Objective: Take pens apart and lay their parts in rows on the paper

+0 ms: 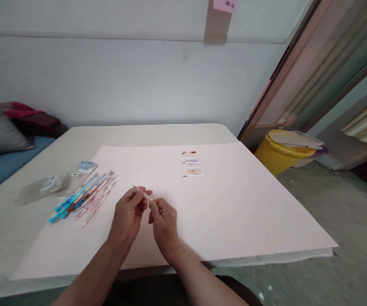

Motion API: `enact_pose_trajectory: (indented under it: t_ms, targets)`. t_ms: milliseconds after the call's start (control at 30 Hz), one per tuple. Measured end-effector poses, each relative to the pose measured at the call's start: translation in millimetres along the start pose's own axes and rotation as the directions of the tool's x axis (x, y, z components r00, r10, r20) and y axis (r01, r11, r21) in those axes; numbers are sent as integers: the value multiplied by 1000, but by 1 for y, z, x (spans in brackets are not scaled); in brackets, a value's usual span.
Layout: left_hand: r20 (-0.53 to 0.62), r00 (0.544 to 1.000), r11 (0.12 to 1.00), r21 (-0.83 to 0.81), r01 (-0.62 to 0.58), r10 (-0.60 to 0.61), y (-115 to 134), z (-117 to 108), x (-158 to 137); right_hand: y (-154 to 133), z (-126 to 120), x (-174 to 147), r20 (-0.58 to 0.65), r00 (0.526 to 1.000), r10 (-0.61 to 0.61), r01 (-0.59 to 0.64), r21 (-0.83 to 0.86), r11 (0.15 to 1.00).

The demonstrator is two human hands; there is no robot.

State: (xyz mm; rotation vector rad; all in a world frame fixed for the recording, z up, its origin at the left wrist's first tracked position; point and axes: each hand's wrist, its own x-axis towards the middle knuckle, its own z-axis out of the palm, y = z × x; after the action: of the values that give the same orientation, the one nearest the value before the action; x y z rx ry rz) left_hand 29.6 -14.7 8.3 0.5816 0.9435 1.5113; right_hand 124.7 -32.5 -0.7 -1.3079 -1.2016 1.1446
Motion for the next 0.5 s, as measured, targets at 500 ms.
enact_pose_trajectory:
  t_ms: [500]
  targets:
    - [63,998,999,31,-16,14,7,-3,5,-1,-10,12,213,975,63,-107,200,974]
